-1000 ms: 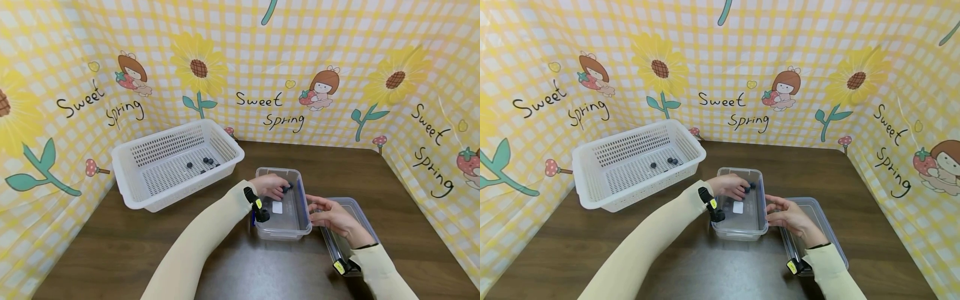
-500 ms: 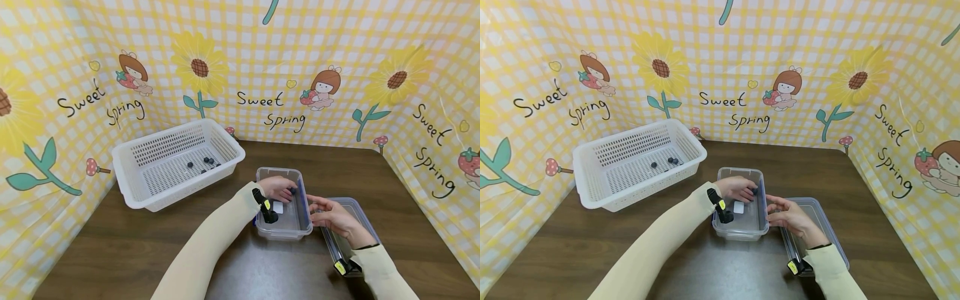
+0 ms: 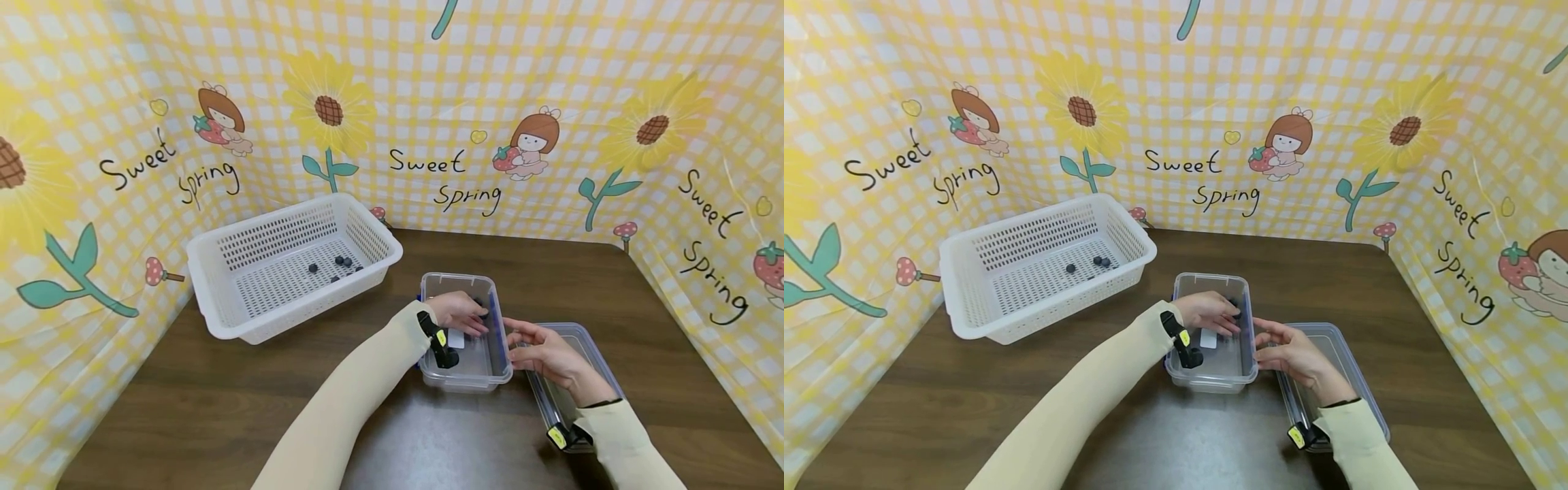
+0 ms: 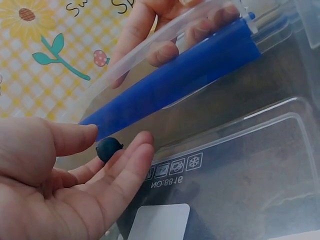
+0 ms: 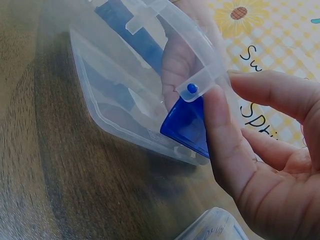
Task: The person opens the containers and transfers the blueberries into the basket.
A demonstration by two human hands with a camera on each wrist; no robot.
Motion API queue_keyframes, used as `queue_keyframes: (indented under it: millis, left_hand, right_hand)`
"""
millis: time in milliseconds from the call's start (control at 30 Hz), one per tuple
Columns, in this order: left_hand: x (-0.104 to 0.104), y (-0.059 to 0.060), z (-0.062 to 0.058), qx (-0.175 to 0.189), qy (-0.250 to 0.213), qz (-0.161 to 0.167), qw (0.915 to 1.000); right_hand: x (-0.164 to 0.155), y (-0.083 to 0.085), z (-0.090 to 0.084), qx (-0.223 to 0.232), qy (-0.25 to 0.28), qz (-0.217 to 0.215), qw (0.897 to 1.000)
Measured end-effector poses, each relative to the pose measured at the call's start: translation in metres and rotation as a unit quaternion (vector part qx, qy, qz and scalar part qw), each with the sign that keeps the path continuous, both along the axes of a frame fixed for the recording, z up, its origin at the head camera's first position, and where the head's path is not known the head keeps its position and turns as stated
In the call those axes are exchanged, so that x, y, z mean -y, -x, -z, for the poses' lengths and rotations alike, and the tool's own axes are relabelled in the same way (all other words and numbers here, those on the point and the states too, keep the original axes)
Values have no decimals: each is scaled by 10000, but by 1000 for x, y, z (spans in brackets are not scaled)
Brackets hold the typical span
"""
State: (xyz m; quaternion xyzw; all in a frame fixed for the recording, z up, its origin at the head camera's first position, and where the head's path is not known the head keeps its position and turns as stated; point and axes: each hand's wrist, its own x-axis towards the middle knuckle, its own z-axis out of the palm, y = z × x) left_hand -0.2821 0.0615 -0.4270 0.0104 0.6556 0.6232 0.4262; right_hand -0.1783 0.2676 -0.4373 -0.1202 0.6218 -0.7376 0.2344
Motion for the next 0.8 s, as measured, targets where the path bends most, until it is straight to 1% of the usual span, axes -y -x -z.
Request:
queue_keyframes:
  millis: [367,633,800]
  left_hand:
    - [0,1,5,-96,-63,418,9991]
    - [0,2,6,-126,-92,409,9990]
    - [5,1,4,-249,-289,376,9986]
  right_hand:
    - [0,-1,-1,25,-15,-43,10000]
    - [0,-1,-1,17,1,-18,10000]
    - [0,0,-1,16,27,-2,10000]
